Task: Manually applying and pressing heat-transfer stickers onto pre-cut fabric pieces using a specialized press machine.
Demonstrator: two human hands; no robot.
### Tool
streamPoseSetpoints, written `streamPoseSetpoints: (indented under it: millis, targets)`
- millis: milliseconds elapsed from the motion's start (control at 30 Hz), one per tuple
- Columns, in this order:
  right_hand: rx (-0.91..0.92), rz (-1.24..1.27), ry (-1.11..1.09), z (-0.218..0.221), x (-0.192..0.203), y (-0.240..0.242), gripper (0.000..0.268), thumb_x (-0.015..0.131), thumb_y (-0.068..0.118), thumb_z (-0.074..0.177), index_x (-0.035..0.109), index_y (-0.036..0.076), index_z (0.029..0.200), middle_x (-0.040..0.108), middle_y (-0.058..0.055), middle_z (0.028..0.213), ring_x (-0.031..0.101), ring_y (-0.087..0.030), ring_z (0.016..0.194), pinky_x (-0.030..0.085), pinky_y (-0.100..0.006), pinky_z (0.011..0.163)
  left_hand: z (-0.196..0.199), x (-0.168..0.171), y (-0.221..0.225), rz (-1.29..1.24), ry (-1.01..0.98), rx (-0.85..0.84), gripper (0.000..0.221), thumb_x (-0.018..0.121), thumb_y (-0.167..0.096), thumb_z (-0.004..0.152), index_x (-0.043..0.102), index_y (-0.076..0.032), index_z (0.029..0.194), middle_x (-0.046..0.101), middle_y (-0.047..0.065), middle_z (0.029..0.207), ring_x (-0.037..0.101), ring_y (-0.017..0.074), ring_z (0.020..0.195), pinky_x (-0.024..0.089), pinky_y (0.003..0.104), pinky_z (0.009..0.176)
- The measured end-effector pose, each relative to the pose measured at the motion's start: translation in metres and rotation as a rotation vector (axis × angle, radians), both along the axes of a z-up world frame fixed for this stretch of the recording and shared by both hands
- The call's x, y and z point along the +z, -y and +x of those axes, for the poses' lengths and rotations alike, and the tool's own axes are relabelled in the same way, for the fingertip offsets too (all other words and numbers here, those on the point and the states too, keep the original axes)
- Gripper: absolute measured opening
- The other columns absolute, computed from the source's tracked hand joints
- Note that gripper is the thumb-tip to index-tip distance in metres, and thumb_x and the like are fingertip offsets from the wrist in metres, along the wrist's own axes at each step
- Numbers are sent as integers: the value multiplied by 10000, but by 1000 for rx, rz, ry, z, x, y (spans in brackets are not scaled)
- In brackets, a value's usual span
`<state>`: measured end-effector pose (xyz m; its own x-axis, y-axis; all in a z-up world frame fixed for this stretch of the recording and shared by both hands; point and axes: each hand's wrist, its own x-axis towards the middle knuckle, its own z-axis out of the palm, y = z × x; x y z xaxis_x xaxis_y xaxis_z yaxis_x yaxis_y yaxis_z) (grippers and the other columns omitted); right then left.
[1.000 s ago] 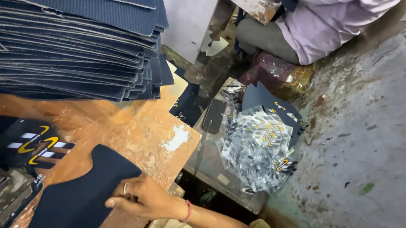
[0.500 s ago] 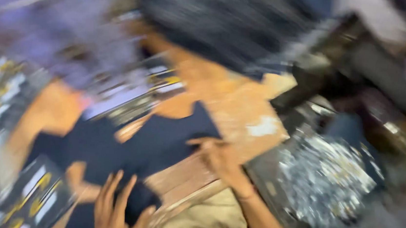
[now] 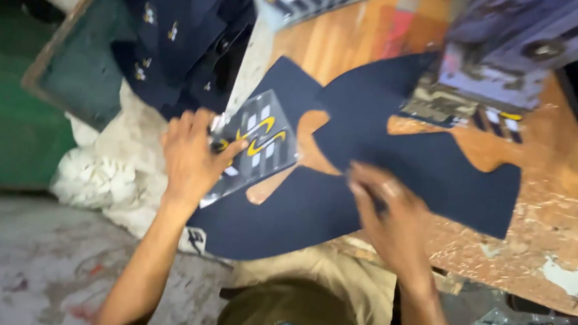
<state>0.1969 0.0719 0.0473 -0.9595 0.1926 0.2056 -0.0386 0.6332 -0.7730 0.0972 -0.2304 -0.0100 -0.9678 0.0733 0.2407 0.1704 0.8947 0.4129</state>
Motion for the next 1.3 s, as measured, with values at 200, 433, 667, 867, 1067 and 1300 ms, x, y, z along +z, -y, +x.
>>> streamPoseSetpoints:
  millis: [200, 433, 667, 867, 1067, 1300]
  targets:
    - [481, -27, -58, -123, -31, 57, 443, 663, -46, 946, 554, 7, 1373, 711, -178, 1200, 690, -296, 830, 572, -389, 794, -36, 18, -25, 7, 148, -128, 506, 913, -449, 659, 683, -111, 958, 643, 107, 950, 589, 351, 949, 402, 505, 808]
    - [479, 133, -119, -137, -55, 56, 523, 721, -50, 843, 580, 10, 1343, 708, -170, 1196, 616, -379, 1163, 493, -445, 1014, 82, 33, 30, -62, 577, -696, 116, 627, -209, 960, 737, -173, 956, 693, 128, 782, 685, 331, 714, 523, 488, 656]
    - [765, -87, 13, -82, -1, 41, 499, 760, 158, 958, 563, 40, 1402, 696, -173, 1316, 673, -347, 1210, 527, -450, 1031, 105, 79, 22, -7, 708, -689, 209, 667, -327, 933, 717, -166, 1057, 689, 153, 676, 679, 385, 690, 514, 518, 617]
    - [440, -340, 410, 47, -8, -27, 345, 735, 82, 910, 658, 55, 1245, 766, -98, 1119, 797, -213, 967, 669, -325, 753, 57, 81, -82, 350, 387, -621, 215, 660, -346, 968, 694, -155, 1062, 739, 113, 857, 729, 346, 826, 560, 473, 705]
    - [-10, 43, 320, 84, 19, -213, 190, 705, 129, 960, 758, 87, 1137, 805, -97, 895, 779, -181, 679, 637, -268, 574, 29, 26, -19, 46, -43, -323, 1091, 863, -474, 611, 462, 37, 1488, 492, 351, 1436, 468, 518, 1347, 386, 581, 1106]
    - [-220, 819, -61, 53, 23, -188, 455, 794, 247, 975, 660, -47, 1295, 661, -260, 1274, 619, -438, 1212, 508, -516, 1055, -11, -137, 192, 392, 301, 204, 556, 808, -146, 995, 626, 42, 1484, 688, 272, 991, 669, 255, 773, 514, 350, 729]
